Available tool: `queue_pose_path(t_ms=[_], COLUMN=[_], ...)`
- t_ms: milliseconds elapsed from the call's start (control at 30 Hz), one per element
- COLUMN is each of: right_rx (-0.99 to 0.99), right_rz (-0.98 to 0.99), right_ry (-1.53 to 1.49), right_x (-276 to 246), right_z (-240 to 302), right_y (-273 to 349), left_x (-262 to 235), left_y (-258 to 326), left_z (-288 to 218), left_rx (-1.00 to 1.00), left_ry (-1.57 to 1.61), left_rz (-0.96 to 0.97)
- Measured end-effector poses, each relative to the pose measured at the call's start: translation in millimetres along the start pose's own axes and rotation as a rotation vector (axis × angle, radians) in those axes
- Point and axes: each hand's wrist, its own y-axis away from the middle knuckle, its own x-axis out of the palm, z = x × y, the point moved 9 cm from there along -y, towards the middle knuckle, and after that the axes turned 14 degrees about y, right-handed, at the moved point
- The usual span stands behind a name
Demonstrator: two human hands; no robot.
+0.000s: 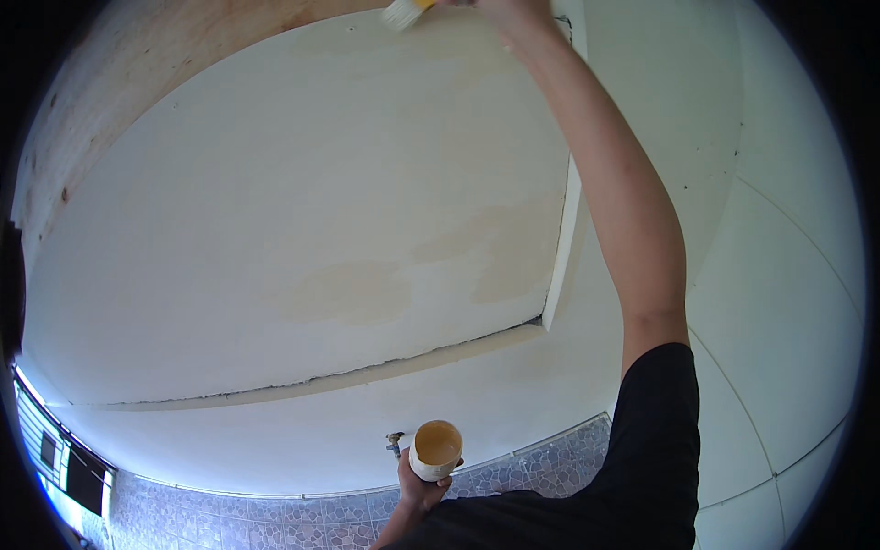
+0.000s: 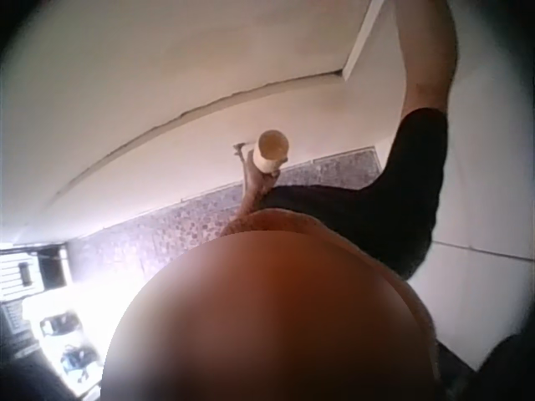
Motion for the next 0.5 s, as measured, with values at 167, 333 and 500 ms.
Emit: queue_pose_path(t_ms=[167,333,500], right_rx=[-0.101,-0.052,-0.045], right_rz=[-0.031,-0.104,0.002], right_ry=[0.007,-0.067,-0.09], right_x=[-25,-61,-6], right_z=[-23,-38,-17], right_y=[-19,-27,3], left_x=[-9,-5,1], left_y=[-5,-3,-3], left_z=[5,6,5], left_rx=[-0.032,-0.025,-0.033], left_ry=[-0.022,0.001,0.009], left_rz=[0.004,0.024,0.002])
